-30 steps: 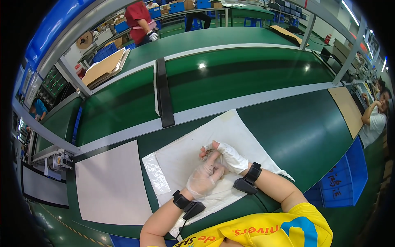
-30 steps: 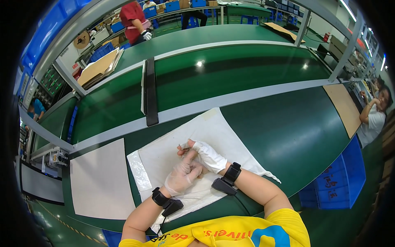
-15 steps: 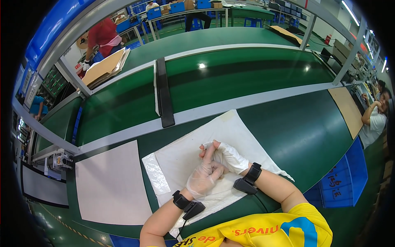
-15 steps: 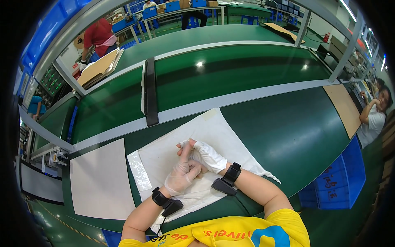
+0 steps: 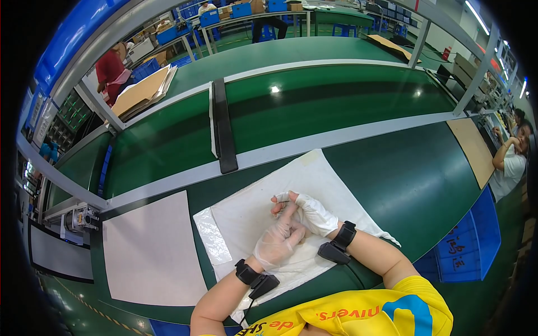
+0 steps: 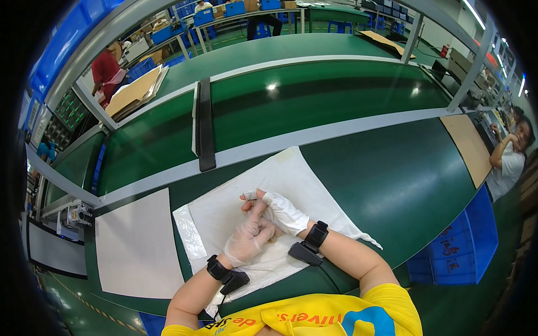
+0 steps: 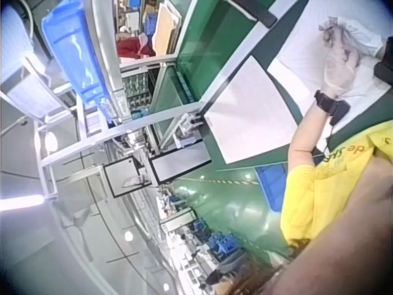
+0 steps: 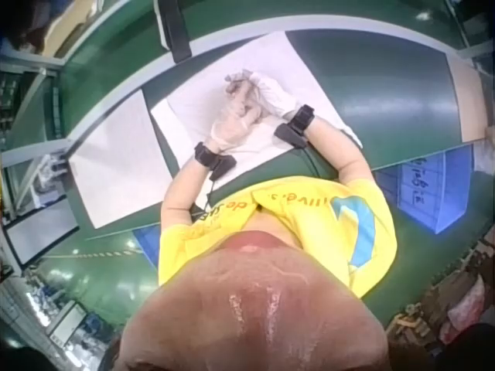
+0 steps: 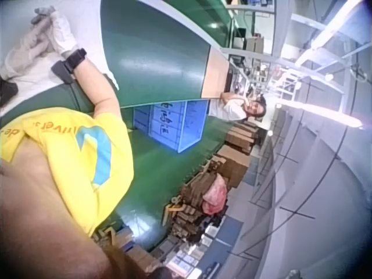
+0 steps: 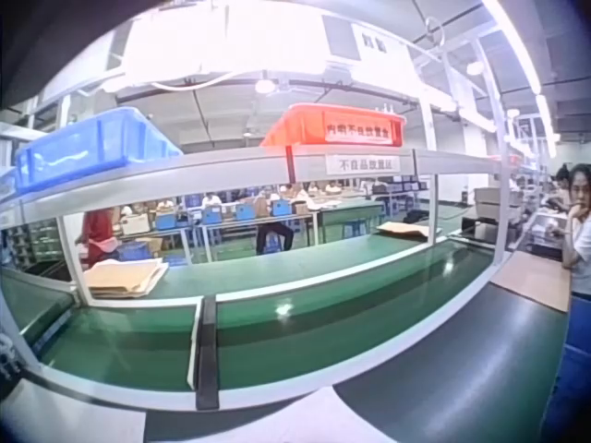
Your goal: The person picks up a power adapter and its cable, wraps the cable into a bundle, and secures it with a twist tie. After setting it aside, they pick up a second power adapter and cable to repeat the process.
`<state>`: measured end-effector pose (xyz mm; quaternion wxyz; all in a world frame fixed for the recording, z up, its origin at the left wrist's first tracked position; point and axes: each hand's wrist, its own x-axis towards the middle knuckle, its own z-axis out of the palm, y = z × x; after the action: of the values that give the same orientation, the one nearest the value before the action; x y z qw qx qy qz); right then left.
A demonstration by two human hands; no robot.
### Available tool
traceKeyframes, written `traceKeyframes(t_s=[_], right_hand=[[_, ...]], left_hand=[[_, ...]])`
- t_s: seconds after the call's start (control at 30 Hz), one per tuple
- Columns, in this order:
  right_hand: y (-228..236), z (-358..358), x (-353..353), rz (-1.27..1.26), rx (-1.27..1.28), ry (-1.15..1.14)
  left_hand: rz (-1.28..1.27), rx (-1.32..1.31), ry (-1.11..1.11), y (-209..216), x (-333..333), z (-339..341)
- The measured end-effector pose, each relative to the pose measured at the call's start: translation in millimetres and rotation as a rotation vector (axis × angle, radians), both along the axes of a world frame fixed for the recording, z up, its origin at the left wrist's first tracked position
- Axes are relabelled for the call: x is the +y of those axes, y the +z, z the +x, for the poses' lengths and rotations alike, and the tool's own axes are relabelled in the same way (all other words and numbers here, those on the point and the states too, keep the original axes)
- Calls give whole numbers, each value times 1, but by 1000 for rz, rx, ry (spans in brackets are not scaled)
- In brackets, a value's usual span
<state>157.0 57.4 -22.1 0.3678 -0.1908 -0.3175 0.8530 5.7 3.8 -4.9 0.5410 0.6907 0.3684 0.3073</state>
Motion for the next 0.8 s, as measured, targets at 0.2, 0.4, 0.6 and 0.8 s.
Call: traceKeyframes(t_s=[0.2,0.4,0.6,0.8], right_hand=[[1,-2,0,1,-20,-10],[1,0,0,0,15,3],[0,1,0,8,9,11],[2,1,-1,23,-12,1]], left_hand=[[-80,-117,85,2,-2,2],[-80,-57,47,1,1,0],[-54,-46,16,-11,2,-2],[-3,-47,-15,-8,1,-1]])
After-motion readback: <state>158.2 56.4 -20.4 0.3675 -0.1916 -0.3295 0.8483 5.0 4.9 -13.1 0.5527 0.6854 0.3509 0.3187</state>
